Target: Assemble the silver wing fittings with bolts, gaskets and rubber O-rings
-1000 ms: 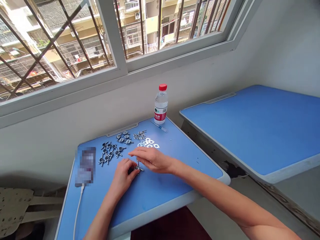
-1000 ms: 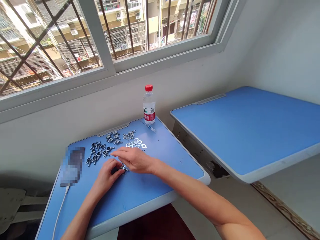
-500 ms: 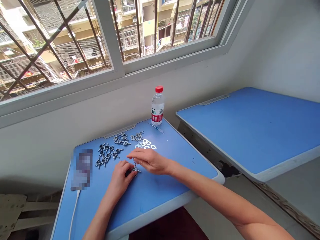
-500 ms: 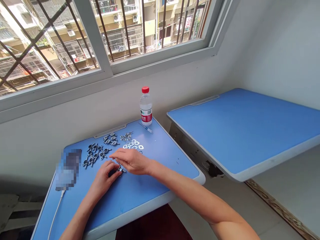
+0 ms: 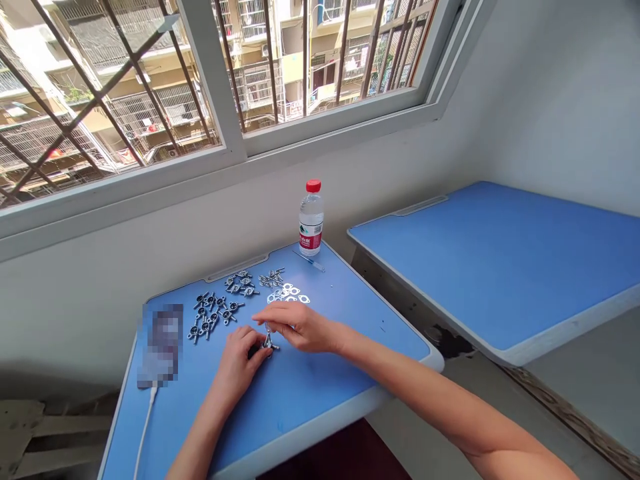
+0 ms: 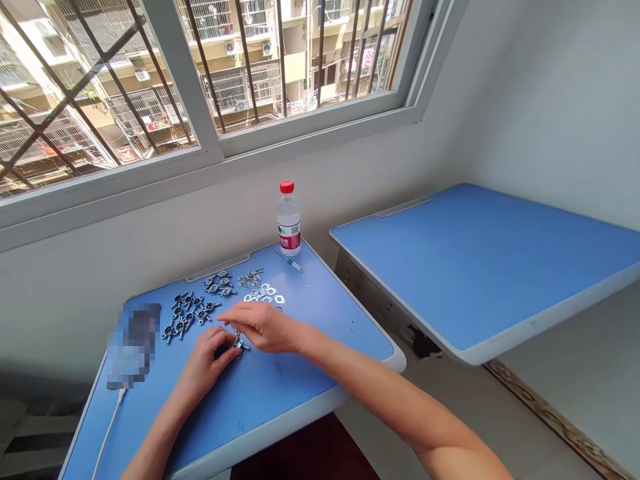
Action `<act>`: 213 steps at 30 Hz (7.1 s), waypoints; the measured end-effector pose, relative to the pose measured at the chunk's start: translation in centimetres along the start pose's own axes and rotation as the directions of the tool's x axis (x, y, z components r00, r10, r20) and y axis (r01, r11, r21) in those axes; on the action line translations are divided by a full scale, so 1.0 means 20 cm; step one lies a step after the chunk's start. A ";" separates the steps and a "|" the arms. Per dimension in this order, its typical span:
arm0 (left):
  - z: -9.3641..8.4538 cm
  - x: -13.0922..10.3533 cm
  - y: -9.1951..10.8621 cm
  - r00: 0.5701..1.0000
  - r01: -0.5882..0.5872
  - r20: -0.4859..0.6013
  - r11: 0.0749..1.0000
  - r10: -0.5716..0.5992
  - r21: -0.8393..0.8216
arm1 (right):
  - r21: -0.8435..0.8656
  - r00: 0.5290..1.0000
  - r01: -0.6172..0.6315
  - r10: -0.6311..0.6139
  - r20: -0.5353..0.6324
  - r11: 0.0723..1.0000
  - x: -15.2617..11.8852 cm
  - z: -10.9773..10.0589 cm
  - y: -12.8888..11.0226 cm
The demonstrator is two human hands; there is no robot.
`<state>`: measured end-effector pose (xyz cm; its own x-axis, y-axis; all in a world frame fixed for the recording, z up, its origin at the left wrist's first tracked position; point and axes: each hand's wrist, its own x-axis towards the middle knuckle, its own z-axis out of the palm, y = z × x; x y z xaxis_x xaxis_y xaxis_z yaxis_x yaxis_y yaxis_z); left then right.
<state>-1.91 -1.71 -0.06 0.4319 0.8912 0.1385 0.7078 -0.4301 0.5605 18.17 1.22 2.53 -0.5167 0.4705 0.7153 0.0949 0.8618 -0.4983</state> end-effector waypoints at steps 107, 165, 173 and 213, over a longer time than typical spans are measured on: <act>0.01 0.05 0.00 0.999 -0.035 0.026 0.994 0.038 -0.107 | -0.532 0.724 -0.194 0.486 0.489 0.824 0.02 -0.10 -0.05; 0.02 0.03 0.04 0.998 -0.038 0.037 0.996 0.042 -0.084 | 0.407 0.699 -0.686 0.702 0.138 0.603 -0.07 -0.11 0.21; 0.02 0.03 0.04 0.999 -0.050 0.019 0.996 0.051 -0.071 | 0.381 0.714 -0.668 0.695 0.085 0.640 -0.07 -0.11 0.21; 0.06 0.04 -0.01 0.999 -0.054 0.001 0.996 0.054 -0.077 | 0.039 0.930 -0.353 0.345 0.128 0.935 -0.03 -0.02 0.02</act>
<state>-0.89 -1.06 -1.03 0.4702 0.8664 0.1681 0.6384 -0.4655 0.6130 18.79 1.29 2.14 -0.5568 0.7107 0.4300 0.2377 0.6323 -0.7374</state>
